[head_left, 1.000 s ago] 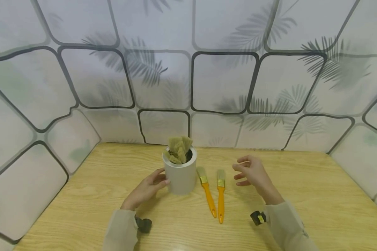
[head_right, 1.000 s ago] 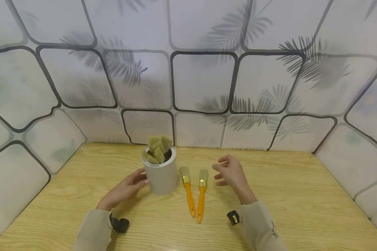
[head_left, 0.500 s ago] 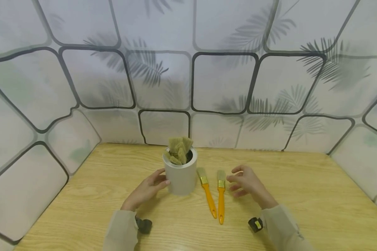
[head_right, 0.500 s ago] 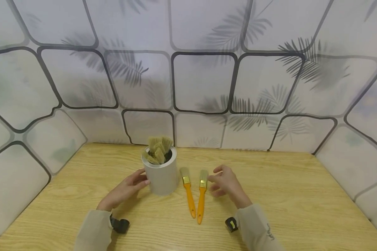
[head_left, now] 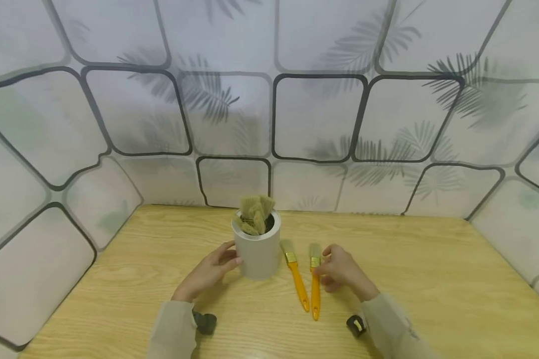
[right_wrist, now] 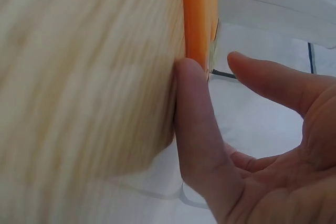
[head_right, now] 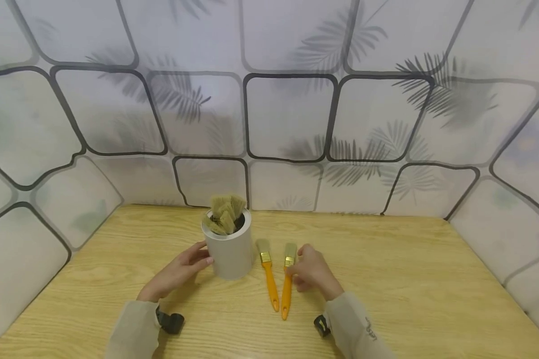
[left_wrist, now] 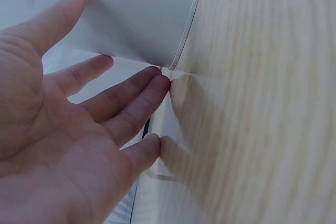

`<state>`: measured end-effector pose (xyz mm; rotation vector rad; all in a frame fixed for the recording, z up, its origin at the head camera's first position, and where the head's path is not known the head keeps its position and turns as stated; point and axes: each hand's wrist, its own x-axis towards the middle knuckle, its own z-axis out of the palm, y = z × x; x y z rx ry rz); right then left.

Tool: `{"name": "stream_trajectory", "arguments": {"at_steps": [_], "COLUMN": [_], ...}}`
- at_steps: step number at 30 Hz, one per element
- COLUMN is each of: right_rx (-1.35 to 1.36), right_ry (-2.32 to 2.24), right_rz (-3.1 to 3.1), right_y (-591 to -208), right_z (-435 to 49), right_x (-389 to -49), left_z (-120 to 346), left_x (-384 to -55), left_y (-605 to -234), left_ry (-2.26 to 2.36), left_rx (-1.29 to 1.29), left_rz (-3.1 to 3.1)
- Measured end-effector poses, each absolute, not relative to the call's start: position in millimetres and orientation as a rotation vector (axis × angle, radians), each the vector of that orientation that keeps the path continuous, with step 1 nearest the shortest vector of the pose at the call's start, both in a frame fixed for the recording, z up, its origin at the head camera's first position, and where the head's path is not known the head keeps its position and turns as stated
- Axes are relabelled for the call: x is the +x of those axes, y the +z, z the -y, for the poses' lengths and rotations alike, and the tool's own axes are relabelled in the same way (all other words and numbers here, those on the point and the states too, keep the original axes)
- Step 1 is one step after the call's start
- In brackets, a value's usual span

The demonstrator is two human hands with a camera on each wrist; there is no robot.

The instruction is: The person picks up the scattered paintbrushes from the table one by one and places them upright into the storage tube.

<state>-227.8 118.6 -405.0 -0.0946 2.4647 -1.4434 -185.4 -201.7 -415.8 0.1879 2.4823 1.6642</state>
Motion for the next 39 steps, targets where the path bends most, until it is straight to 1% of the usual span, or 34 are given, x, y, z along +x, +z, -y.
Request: {"name": "stream_trajectory", "arguments": {"at_steps": [13, 24, 32, 39], "right_rx": [-0.140, -0.192, -0.180, -0.174], "right_ry": [-1.242, -1.201, -1.445, -1.603], "right_rz": [-2.593, -2.634, -2.458, -2.355], "right_y": [-404, -401, -403, -401], "right_z": [-110, -110, -118, -124], "right_x": [-227, -225, -229, -236], "left_z": [202, 199, 199, 200], "left_x": [-186, -187, -187, -187], "left_y": [-412, -412, -414, -413], "left_ry": [1.649, 1.662, 1.671, 1.667], "left_rx": [0.215, 0.201, 0.169, 0.201], "left_rz": [-2.478, -2.475, -2.476, -2.477]}}
